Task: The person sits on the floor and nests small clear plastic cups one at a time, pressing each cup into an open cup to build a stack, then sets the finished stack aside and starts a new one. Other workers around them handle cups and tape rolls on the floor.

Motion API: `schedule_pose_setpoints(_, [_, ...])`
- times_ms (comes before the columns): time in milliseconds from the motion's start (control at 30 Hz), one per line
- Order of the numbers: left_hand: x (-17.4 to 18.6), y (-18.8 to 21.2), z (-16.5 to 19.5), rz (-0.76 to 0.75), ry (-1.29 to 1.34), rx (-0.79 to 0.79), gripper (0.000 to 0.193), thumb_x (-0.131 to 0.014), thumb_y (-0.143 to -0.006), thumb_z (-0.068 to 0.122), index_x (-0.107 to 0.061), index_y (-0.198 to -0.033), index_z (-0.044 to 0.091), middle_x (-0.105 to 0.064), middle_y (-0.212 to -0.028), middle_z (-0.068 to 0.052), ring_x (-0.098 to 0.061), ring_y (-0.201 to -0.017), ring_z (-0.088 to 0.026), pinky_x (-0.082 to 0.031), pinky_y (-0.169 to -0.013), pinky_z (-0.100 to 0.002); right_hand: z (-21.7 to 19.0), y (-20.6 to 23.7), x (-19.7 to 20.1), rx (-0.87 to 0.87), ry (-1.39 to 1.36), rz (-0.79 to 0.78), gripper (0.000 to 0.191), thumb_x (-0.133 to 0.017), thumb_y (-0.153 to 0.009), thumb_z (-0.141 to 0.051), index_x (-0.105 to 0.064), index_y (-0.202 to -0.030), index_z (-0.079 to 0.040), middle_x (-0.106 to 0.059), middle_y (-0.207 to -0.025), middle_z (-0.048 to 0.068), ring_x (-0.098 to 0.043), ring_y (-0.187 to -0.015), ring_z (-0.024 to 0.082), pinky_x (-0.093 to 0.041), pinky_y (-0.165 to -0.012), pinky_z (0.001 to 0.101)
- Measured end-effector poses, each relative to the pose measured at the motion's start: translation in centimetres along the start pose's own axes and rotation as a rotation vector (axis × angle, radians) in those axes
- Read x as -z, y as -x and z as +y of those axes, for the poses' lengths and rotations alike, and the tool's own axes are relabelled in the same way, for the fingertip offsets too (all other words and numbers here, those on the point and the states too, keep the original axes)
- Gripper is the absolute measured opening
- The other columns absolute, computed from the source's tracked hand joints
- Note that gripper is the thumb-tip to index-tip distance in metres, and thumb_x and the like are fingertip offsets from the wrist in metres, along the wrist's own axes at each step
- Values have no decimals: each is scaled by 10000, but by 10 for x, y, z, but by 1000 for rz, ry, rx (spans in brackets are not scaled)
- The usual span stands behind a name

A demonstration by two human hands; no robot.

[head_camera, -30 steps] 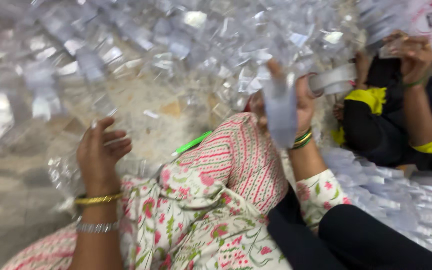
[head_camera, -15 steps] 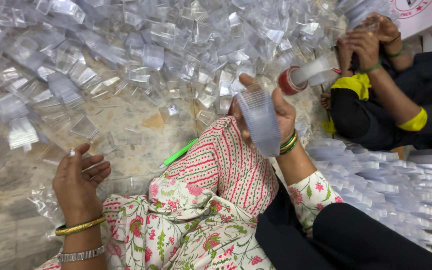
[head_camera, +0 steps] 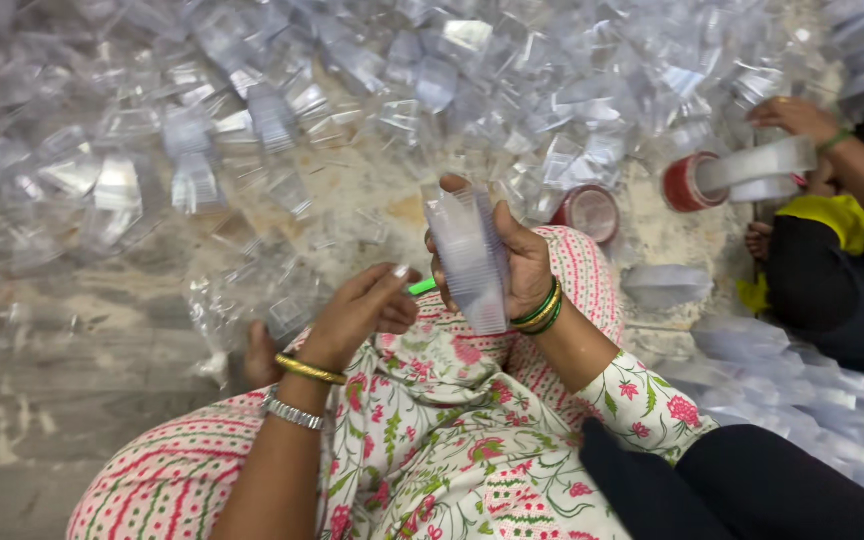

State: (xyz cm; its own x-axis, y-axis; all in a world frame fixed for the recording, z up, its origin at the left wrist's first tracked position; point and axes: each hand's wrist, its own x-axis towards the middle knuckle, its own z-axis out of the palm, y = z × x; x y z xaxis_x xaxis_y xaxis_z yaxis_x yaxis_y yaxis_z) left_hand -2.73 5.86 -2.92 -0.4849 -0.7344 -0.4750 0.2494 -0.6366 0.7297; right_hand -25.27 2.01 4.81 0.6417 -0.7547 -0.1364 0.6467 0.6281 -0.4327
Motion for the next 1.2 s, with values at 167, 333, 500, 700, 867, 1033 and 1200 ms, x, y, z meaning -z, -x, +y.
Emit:
schedule_pose_setpoints(167, [-6,4,11,14,102,-68,463,-483,-996,476,-582,-1216,81,-722,-856,-87,-756,-762,-206,-603,-710,-337,24,-18,2,-54,-87,26,711,-524,-1068,-514,-267,-1665,-224,-642,-1272,249,-716,-1028,376,-618,-714,510])
schedule_pose_setpoints(333, [-11,12,24,46,175,-112,483,-514,-992,519,-548,-1130,57,-588,-842,-11,-729,-688,-233,-625,-657,-349,39,-27,5,-110,-129,27,741,-502,-1092,-517,-228,-1712,-219,-665,-1251,212,-710,-1016,368,-603,-698,503])
schedule_pose_setpoints(500, [-13,17,30,113,165,-106,486,-544,-953,517,-589,-1102,57,-570,-773,-26,-712,-602,-236,-600,-558,-310,46,-30,7,-147,-144,9,745,-497,-1079,-522,-216,-1699,-218,-670,-1252,202,-708,-999,369,-593,-673,498])
schedule_pose_setpoints(700, [-4,11,24,155,144,-132,530,-491,-951,486,-638,-1157,19,-735,-870,-106,-739,-692,-226,-621,-634,-348,33,-23,5,-123,-163,-49,698,-470,-1103,-529,-248,-1687,-218,-615,-1258,246,-683,-1020,357,-594,-688,475])
schedule_pose_setpoints(867, [6,7,18,231,40,-209,539,-461,-984,486,-681,-1235,62,-718,-921,-92,-709,-752,-183,-588,-702,-315,4,-12,-3,-38,-171,-81,665,-454,-1124,-516,-266,-1684,-212,-565,-1255,252,-657,-1023,344,-590,-703,454])
schedule_pose_setpoints(1033, [13,5,18,331,10,-202,503,-489,-978,469,-692,-1205,68,-713,-917,-76,-690,-747,-160,-568,-697,-301,-20,10,8,38,-101,-102,688,-508,-1094,-513,-283,-1671,-213,-583,-1253,248,-662,-1038,344,-590,-715,455])
schedule_pose_setpoints(1200, [17,7,18,432,34,-215,445,-536,-981,429,-689,-1177,60,-703,-905,-73,-670,-728,-160,-551,-681,-297,-108,65,45,295,634,207,704,-726,-1060,-265,-330,-1634,-168,-640,-1163,183,-669,-942,322,-585,-790,466])
